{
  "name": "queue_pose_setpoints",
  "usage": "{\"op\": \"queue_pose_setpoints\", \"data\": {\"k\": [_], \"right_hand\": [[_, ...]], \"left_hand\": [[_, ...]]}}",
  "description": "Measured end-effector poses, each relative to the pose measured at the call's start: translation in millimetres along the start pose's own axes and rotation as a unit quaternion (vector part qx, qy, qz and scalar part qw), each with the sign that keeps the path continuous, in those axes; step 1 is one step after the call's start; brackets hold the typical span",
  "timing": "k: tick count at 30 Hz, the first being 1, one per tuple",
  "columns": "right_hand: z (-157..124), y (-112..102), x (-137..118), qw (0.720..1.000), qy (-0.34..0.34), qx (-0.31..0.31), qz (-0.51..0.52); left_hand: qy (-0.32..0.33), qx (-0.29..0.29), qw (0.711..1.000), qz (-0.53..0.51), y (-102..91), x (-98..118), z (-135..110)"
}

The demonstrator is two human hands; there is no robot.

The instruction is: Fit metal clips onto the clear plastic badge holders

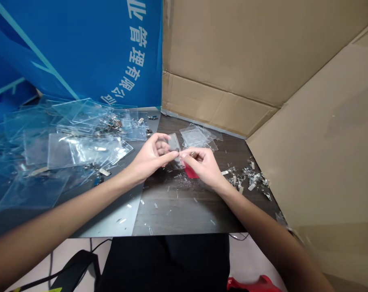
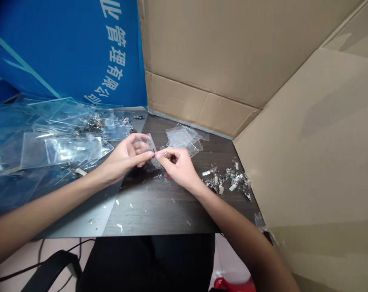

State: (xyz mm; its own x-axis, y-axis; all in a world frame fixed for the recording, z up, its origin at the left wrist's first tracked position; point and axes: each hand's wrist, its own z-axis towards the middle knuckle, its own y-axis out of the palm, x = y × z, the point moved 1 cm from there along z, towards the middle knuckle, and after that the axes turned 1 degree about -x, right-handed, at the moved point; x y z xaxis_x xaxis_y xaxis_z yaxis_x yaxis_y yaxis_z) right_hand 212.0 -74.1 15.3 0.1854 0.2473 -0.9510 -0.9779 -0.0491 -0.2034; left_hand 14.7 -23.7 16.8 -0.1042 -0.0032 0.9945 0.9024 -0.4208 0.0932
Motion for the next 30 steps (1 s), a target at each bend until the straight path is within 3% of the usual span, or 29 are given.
{"op": "queue_pose_setpoints", "data": {"k": [6,9,14,18,24,30], "right_hand": [[2.9,-2.1,1.9,1.000,-0.002,-0.001,0.027],[1.6,-0.7,2.2,1.000,-0.016,0.000,-0.019],[-3.4,-3.5,0.2,0.968,-0.144,0.125,-0.161],[-5.6,-8.3,0.1,0.942,-0.212,0.154,-0.212],[-4.8,-8.2,4.7,0.889,-0.325,0.160,-0.279],[-7.3,-5.5,1.1,0.873,-0.381,0.137,-0.273]], "left_hand": [[0.021,0.006,1.000,0.009,-2.6,-0.2,0.2],[0.038,0.002,0.999,0.023,-1.3,-2.4,-1.3],[0.077,-0.017,0.997,-0.009,1.7,1.5,-5.0],[0.045,-0.043,0.995,-0.078,2.1,8.1,-5.2],[0.003,-0.056,0.998,-0.003,2.4,8.7,-7.1],[-0.065,-0.079,0.995,0.007,2.7,5.3,-6.7]]}}
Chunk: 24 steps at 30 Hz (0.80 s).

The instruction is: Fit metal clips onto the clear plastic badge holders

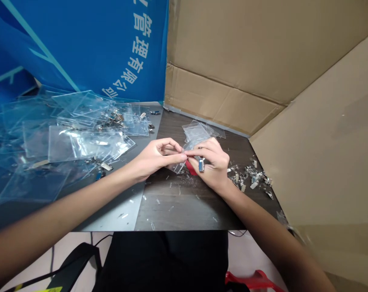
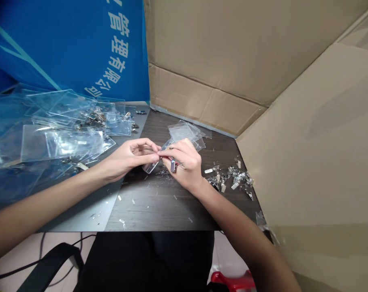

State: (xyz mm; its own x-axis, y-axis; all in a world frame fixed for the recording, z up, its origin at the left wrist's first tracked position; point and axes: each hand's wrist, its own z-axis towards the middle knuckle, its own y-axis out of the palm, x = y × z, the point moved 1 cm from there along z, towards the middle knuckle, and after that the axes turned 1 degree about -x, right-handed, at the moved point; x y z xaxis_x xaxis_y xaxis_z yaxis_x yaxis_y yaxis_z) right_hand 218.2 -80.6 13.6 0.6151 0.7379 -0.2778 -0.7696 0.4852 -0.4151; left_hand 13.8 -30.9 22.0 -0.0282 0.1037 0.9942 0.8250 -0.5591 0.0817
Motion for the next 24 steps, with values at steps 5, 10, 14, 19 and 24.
{"op": "queue_pose_setpoints", "data": {"k": [5,10,14,19,24], "right_hand": [[0.5,1.9,-2.4,0.999,0.019,-0.010,0.030],[1.4,3.3,-0.5,0.989,0.112,-0.064,0.072],[-0.3,4.7,-2.1,0.959,0.185,-0.099,0.192],[-0.2,8.9,-5.2,0.897,0.305,-0.051,0.317],[1.1,13.5,0.9,0.852,0.358,-0.031,0.382]], "left_hand": [[0.012,0.006,1.000,0.004,-2.9,2.4,0.2],[0.019,0.018,1.000,-0.005,-5.3,1.4,0.5],[0.024,0.049,0.998,-0.018,-6.4,2.0,0.8],[0.038,0.075,0.996,0.003,-7.3,-2.2,2.8],[0.104,0.017,0.994,0.040,-7.5,-12.0,5.4]]}}
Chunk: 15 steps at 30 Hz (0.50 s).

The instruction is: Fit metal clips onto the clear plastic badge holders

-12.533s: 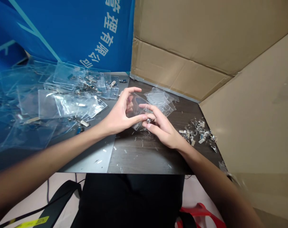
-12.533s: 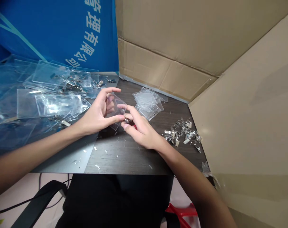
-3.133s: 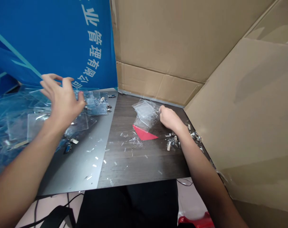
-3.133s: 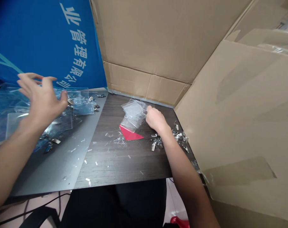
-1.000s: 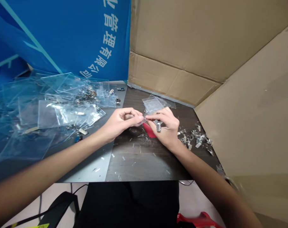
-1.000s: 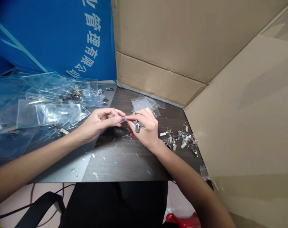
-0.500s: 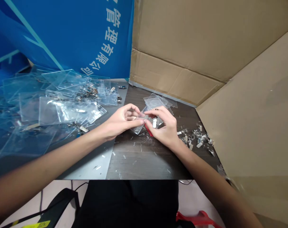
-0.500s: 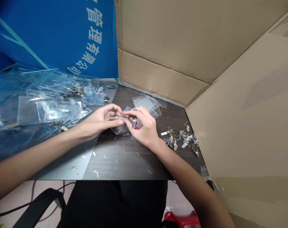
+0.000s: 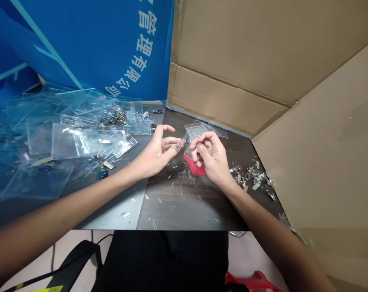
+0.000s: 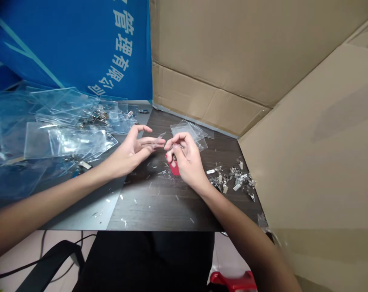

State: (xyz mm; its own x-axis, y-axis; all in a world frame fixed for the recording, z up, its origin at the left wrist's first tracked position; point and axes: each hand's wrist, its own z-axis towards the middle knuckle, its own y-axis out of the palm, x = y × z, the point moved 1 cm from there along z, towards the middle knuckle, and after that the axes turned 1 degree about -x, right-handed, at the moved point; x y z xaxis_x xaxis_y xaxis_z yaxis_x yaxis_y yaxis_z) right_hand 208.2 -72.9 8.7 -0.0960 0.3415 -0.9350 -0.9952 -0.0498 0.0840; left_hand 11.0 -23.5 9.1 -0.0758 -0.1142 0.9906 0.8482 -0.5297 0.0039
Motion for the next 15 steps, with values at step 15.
{"op": "queue_pose_setpoints", "data": {"k": [15], "right_hand": [[0.8,-5.6,-5.6,0.996,0.072,-0.037,-0.030]], "left_hand": [[-0.003,-0.046,0.999,-0.003,6.5,-2.3,-4.8]]}}
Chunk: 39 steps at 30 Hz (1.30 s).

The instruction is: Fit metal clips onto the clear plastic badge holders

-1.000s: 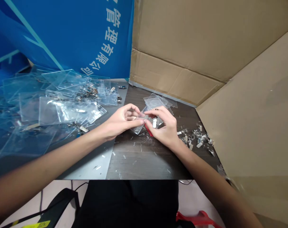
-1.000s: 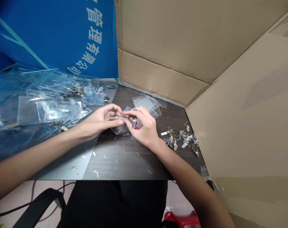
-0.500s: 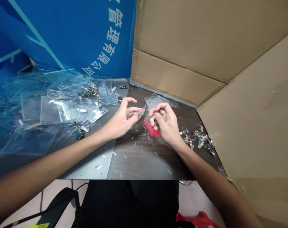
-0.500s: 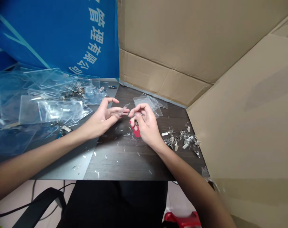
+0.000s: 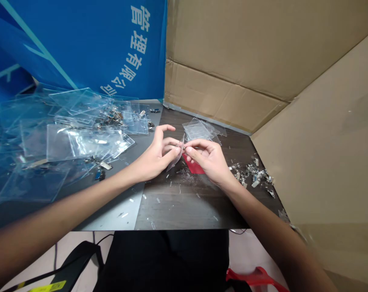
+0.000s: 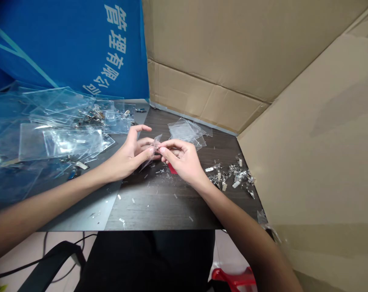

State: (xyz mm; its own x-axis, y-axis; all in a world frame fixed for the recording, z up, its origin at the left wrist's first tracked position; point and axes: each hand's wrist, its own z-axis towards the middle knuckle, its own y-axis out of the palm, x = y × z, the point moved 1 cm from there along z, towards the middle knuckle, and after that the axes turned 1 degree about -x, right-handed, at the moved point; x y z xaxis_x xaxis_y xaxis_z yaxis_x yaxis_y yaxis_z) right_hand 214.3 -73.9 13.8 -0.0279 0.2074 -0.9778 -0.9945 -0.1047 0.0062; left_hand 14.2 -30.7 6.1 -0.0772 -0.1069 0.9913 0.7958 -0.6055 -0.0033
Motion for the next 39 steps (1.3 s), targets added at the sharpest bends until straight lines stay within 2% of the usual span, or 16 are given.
{"op": "queue_pose_setpoints", "data": {"k": [5,13,19,24,27,39], "right_hand": [[0.5,0.0,0.1,1.000,-0.005,-0.002,-0.018],[-1.7,3.2,-1.4,0.999,-0.014,-0.006,-0.033],[-3.8,4.3,0.4,0.999,0.017,0.000,0.034],[-6.2,2.3,2.2,0.994,0.069,-0.035,0.072],[-7.5,2.9,0.4,0.990,0.077,-0.058,0.103],[-7.2,5.6,-3.1,0.990,0.067,-0.039,0.116]], "left_hand": [[-0.024,0.040,0.998,-0.033,1.4,6.4,1.7],[0.020,0.104,0.994,0.024,1.4,8.3,-0.2],[0.041,0.130,0.990,0.048,-0.5,7.1,-0.2],[0.018,0.099,0.994,-0.044,-5.8,8.4,3.1],[0.019,0.082,0.993,-0.085,-6.9,11.9,4.0],[0.042,0.053,0.994,-0.086,-2.7,19.1,0.8]]}}
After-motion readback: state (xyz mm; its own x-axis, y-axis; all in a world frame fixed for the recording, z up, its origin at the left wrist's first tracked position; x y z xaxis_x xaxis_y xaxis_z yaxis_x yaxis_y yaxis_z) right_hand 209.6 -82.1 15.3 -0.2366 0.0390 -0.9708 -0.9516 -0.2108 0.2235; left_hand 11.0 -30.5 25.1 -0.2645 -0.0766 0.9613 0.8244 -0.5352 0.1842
